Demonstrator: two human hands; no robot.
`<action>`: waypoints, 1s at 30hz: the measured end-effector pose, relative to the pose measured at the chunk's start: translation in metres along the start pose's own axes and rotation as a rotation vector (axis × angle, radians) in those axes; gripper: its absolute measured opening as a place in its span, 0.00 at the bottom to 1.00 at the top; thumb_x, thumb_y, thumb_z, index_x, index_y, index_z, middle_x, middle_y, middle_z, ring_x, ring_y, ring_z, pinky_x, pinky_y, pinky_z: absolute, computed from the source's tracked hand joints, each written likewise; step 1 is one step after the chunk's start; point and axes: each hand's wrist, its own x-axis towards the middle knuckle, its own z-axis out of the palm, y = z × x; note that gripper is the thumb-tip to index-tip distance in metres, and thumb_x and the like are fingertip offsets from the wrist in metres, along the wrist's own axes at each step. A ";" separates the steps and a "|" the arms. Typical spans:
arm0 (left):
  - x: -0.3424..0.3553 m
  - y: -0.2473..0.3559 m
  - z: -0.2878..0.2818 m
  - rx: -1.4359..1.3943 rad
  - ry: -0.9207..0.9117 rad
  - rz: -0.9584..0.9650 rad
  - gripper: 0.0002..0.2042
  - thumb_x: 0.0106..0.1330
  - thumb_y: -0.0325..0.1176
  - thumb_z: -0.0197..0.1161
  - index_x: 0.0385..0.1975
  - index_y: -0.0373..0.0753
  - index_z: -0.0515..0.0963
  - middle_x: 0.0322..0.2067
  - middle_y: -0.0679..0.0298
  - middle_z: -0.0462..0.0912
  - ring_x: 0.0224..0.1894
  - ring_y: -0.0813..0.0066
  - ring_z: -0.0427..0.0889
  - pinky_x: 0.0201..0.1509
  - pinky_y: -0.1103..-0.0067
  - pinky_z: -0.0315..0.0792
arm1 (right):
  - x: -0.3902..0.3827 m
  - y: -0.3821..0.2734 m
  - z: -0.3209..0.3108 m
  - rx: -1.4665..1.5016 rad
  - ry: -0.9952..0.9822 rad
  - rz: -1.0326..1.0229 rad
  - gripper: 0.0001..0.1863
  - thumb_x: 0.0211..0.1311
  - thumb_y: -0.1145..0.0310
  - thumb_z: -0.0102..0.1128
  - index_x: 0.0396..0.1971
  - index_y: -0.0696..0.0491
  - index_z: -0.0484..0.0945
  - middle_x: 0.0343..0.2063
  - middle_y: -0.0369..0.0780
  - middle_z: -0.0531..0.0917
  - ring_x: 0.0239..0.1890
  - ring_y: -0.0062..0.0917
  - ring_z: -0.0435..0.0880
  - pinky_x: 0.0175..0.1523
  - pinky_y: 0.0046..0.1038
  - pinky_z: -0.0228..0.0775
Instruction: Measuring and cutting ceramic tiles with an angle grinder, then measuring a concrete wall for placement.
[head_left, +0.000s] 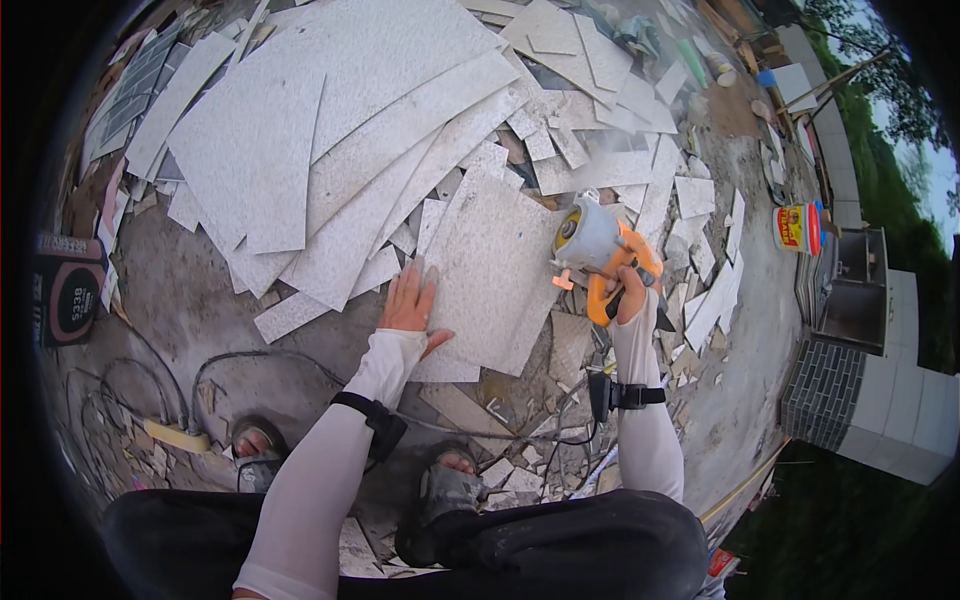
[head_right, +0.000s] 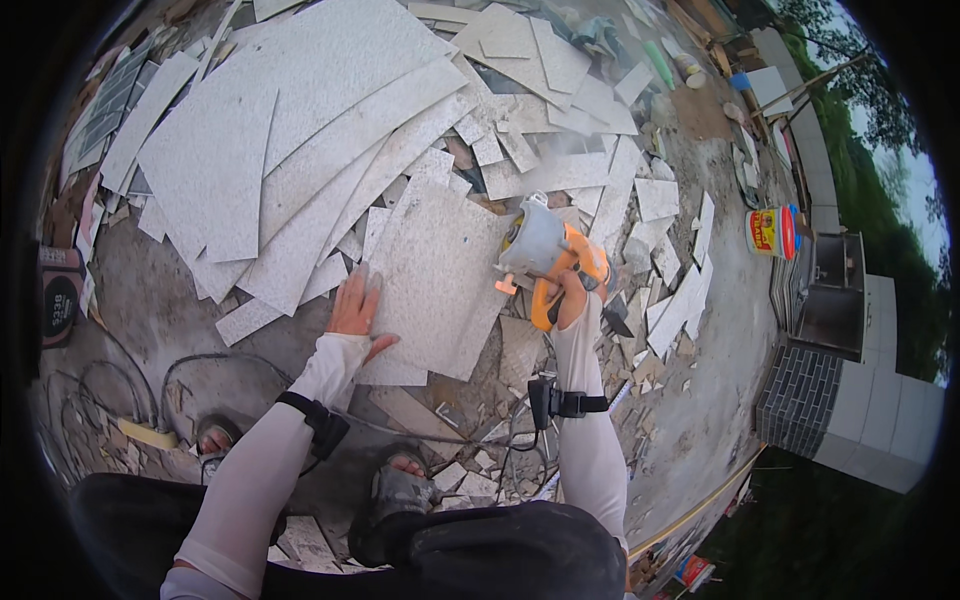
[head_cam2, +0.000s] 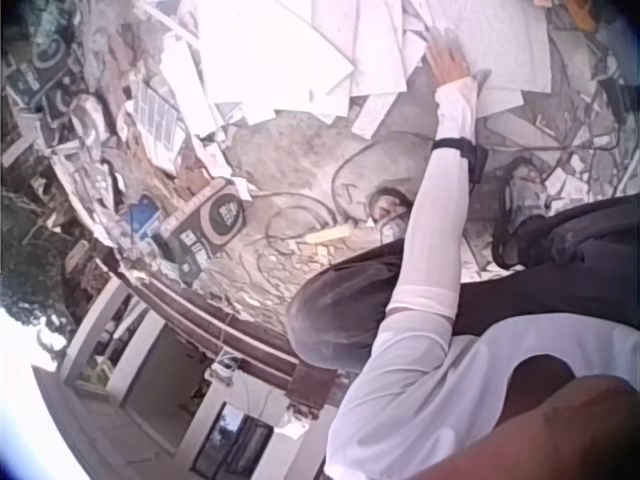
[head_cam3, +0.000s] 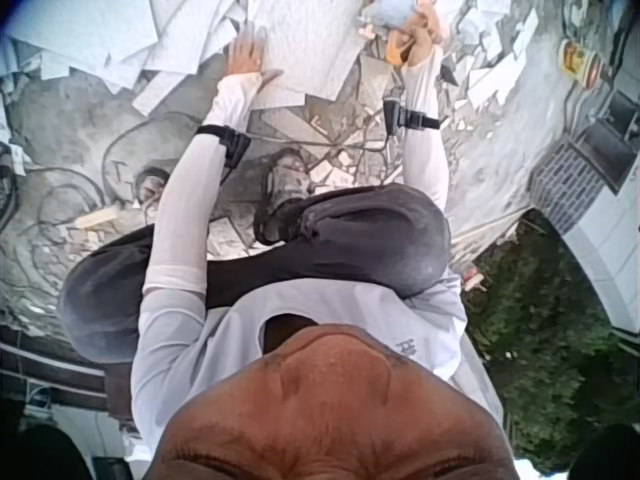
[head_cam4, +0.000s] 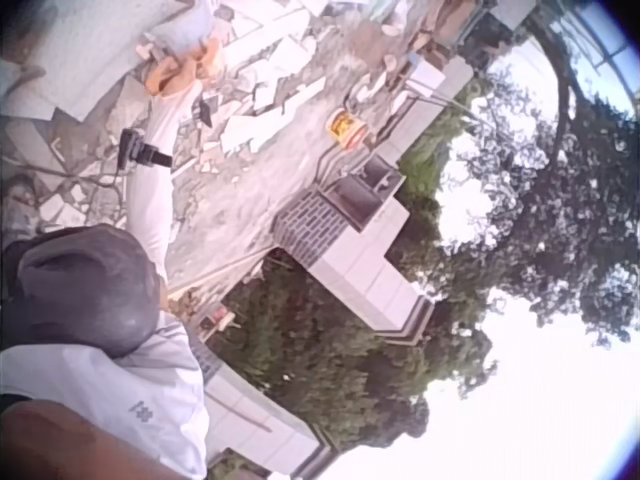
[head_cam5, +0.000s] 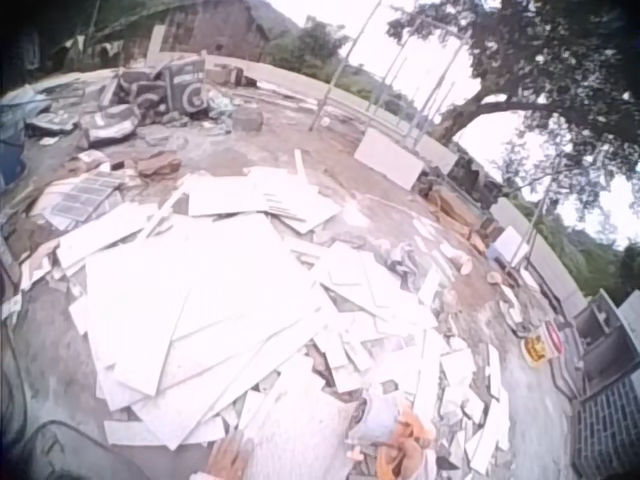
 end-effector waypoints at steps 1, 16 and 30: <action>0.001 0.002 0.000 0.000 -0.005 -0.007 0.49 0.51 0.46 0.74 0.70 0.32 0.54 0.72 0.41 0.45 0.74 0.43 0.45 0.76 0.58 0.44 | -0.001 0.001 -0.004 -0.005 0.002 0.000 0.07 0.58 0.78 0.55 0.37 0.61 0.74 0.18 0.38 0.77 0.16 0.21 0.76 0.22 0.25 0.73; 0.001 0.001 -0.002 0.019 -0.027 -0.028 0.50 0.51 0.46 0.74 0.70 0.33 0.53 0.72 0.42 0.45 0.74 0.44 0.46 0.76 0.58 0.44 | -0.023 -0.004 0.007 -0.031 0.049 0.068 0.09 0.54 0.76 0.54 0.36 0.60 0.71 0.21 0.39 0.78 0.19 0.25 0.77 0.29 0.28 0.72; 0.000 -0.002 0.001 0.030 0.014 0.004 0.49 0.49 0.46 0.76 0.68 0.31 0.56 0.71 0.39 0.47 0.72 0.39 0.48 0.75 0.56 0.47 | -0.043 0.005 -0.005 -0.055 -0.016 0.044 0.11 0.55 0.76 0.53 0.39 0.60 0.73 0.19 0.37 0.77 0.18 0.22 0.75 0.25 0.25 0.70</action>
